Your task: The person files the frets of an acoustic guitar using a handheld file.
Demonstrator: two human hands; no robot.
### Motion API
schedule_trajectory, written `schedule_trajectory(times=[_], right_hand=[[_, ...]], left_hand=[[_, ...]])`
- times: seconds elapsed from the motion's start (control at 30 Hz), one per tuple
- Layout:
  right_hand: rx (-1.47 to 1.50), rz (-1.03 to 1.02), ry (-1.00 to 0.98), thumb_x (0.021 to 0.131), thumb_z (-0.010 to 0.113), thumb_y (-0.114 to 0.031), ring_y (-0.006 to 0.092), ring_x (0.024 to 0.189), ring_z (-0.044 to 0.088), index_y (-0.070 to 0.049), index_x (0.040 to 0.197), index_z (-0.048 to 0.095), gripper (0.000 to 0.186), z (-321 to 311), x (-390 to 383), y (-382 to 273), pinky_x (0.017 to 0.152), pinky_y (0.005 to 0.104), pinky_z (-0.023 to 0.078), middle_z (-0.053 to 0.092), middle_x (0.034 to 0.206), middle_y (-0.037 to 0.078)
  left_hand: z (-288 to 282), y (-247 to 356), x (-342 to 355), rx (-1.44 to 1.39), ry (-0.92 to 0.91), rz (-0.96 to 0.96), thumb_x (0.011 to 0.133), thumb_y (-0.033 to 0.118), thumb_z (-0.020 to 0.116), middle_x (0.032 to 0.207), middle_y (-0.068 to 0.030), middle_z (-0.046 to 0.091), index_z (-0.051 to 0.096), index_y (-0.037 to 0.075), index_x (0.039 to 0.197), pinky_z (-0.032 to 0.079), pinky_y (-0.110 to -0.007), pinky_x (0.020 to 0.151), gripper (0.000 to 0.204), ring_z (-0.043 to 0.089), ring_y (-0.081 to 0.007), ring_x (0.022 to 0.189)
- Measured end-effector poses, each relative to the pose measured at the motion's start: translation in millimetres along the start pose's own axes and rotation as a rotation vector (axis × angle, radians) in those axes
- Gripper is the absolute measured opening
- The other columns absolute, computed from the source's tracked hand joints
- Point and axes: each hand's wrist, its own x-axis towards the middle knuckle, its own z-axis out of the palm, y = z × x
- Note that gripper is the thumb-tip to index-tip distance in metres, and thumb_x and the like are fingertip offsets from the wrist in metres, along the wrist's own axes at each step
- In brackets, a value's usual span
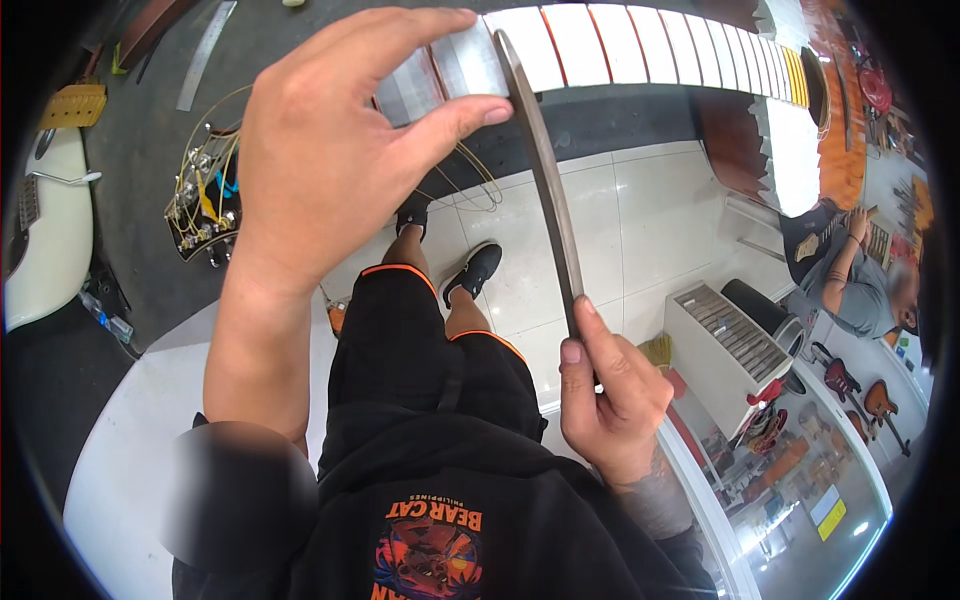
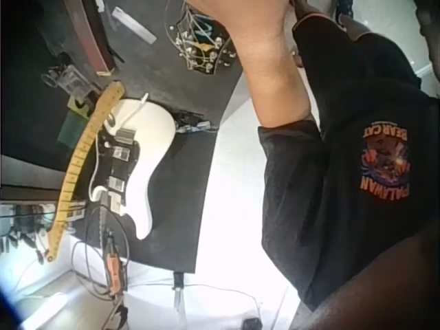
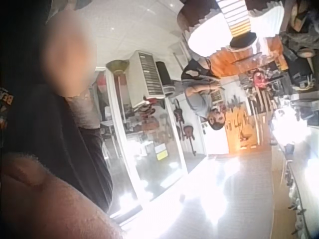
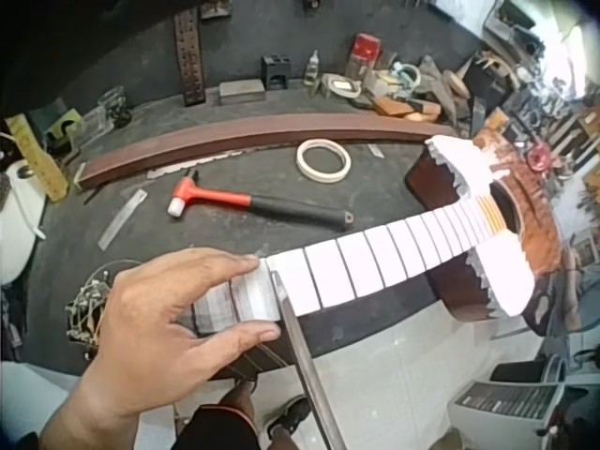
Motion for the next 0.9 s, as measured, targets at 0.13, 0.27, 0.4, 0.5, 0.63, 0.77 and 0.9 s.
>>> schedule_trajectory(times=[0.13,0.27,0.4,0.5,0.63,0.77,0.9], right_hand=[[-0.003,-0.026,-0.020,0.083,0.075,0.007,0.0145,0.050,0.055,-0.001,0.132,0.068,0.051,-2.4,-9.7,1.4,0.048,0.0292,0.047,0.059,0.066,0.005],[-0.019,-0.004,-0.025,0.084,0.074,0.008,0.0146,0.050,0.053,0.001,0.131,0.067,0.048,-1.9,-14.7,-2.5,0.048,0.0280,0.045,0.057,0.065,0.006],[-0.049,0.003,0.004,0.086,0.072,0.008,0.0140,0.048,0.050,0.001,0.133,0.066,0.047,5.8,-3.7,-8.7,0.048,0.0266,0.042,0.053,0.061,0.007],[-0.101,-0.056,0.004,0.085,0.074,0.006,0.0188,0.049,0.051,-0.003,0.136,0.065,0.053,16.4,42.2,-9.0,0.048,0.0326,0.045,0.051,0.061,0.006],[-0.186,-0.152,0.060,0.089,0.072,0.005,0.0179,0.048,0.048,-0.003,0.134,0.067,0.047,32.4,107.0,-18.3,0.051,0.0295,0.043,0.050,0.059,0.010],[-0.135,-0.114,0.030,0.089,0.072,0.006,0.0173,0.048,0.049,-0.001,0.135,0.066,0.047,27.1,86.6,-17.2,0.051,0.0292,0.043,0.053,0.061,0.011],[-0.114,-0.052,0.031,0.087,0.073,0.006,0.0168,0.048,0.052,0.000,0.136,0.064,0.050,13.4,6.5,-7.6,0.051,0.0272,0.044,0.057,0.062,0.010]], left_hand=[[-1.8,-3.8,0.0,-0.028,-0.030,0.036,0.074,0.022,0.091,0.108,-0.0116,0.076,0.076,0.004,0.113,0.054,-0.032,0.089,0.047,0.073,-0.0232,0.097],[-0.5,-4.4,-2.4,-0.039,-0.015,-0.009,0.073,0.019,0.091,0.110,-0.0120,0.076,0.077,0.003,0.112,0.054,-0.033,0.090,0.044,0.073,-0.0232,0.098],[0.0,-7.7,-2.9,-0.088,-0.017,-0.001,0.073,0.015,0.091,0.111,-0.0119,0.076,0.078,0.004,0.110,0.055,-0.032,0.088,0.041,0.073,-0.0224,0.098],[0.6,-7.0,-3.1,-0.079,-0.021,-0.017,0.073,0.013,0.091,0.111,-0.0116,0.076,0.079,0.006,0.110,0.056,-0.031,0.085,0.040,0.073,-0.0216,0.096],[0.1,-7.1,-3.0,-0.077,-0.006,-0.013,0.072,0.013,0.091,0.111,-0.0116,0.076,0.080,0.008,0.111,0.057,-0.031,0.083,0.041,0.073,-0.0213,0.095],[-2.1,-5.1,-3.6,-0.062,-0.005,-0.032,0.071,0.014,0.091,0.111,-0.0124,0.076,0.080,0.008,0.111,0.057,-0.031,0.081,0.042,0.073,-0.0210,0.094],[-0.2,-2.6,0.1,-0.049,-0.020,-0.001,0.071,0.015,0.091,0.109,-0.0128,0.076,0.081,0.009,0.110,0.058,-0.031,0.079,0.041,0.074,-0.0211,0.092]])
